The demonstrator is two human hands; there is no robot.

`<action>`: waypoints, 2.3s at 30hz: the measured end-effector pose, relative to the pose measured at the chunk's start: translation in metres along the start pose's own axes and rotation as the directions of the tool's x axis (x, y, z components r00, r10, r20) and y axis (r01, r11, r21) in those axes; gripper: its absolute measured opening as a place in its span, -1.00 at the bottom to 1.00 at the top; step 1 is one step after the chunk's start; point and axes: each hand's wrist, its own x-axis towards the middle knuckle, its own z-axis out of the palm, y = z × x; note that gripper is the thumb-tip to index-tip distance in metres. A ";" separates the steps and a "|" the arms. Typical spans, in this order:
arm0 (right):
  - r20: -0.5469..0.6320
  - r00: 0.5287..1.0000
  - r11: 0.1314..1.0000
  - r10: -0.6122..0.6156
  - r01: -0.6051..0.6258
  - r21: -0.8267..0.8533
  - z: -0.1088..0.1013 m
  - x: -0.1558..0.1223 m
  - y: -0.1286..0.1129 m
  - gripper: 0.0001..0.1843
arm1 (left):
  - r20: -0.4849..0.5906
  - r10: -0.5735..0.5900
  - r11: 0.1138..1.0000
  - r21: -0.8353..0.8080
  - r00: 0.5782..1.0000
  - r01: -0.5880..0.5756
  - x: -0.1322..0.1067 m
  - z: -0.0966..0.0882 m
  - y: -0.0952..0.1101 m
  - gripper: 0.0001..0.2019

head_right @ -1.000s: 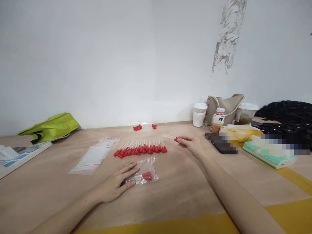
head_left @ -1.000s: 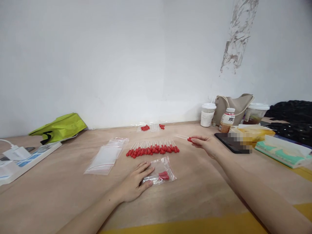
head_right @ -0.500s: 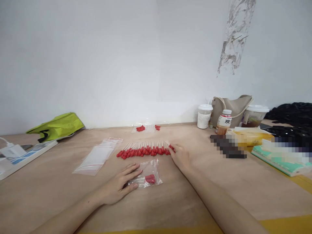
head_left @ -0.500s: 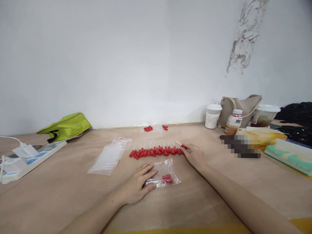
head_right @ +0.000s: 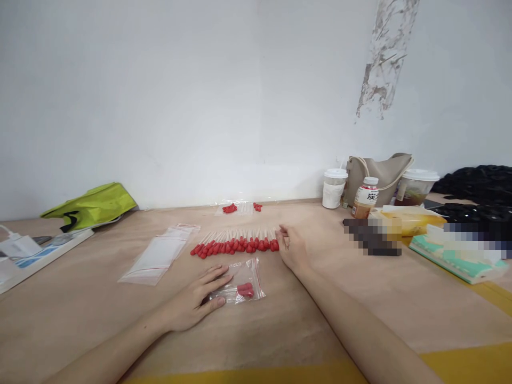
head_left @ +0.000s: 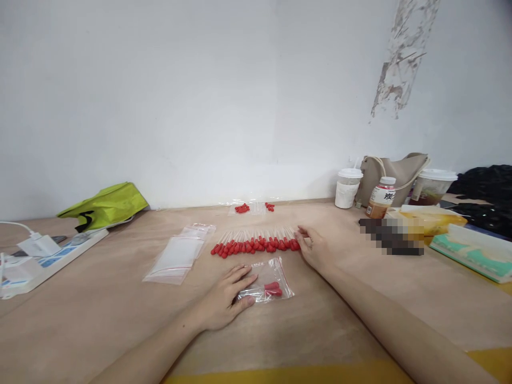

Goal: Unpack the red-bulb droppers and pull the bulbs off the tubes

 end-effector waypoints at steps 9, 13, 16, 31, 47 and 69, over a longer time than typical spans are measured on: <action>0.403 0.913 0.997 0.061 -0.077 0.022 -0.028 -0.003 -0.021 -0.81 | -0.002 -0.002 1.000 -0.022 1.000 0.002 -0.001 0.001 -0.001 -0.50; 0.713 0.677 0.981 -0.183 0.077 0.179 -0.029 -0.016 -0.046 -0.86 | -0.020 0.008 1.000 -0.011 1.000 -0.008 -0.001 0.000 -0.001 -0.50; 0.710 0.651 0.957 -0.269 0.100 0.271 -0.024 -0.025 -0.056 -0.81 | -0.006 0.004 1.000 -0.002 1.000 -0.004 -0.001 -0.001 0.001 -0.49; 0.710 0.670 0.973 -0.218 0.095 0.209 -0.024 -0.035 -0.083 -0.84 | 0.055 -0.006 1.000 0.018 0.998 0.005 0.000 -0.001 0.001 -0.46; 0.692 0.703 0.980 -0.163 0.034 0.197 -0.019 -0.040 -0.078 -0.95 | 0.034 -0.004 1.000 -0.001 0.999 0.004 -0.001 0.000 0.000 -0.46; 0.667 0.661 0.661 0.343 -0.675 0.328 -0.094 0.016 0.008 -0.69 | -0.005 -0.203 0.979 -0.016 0.979 0.203 -0.028 -0.042 -0.008 -0.61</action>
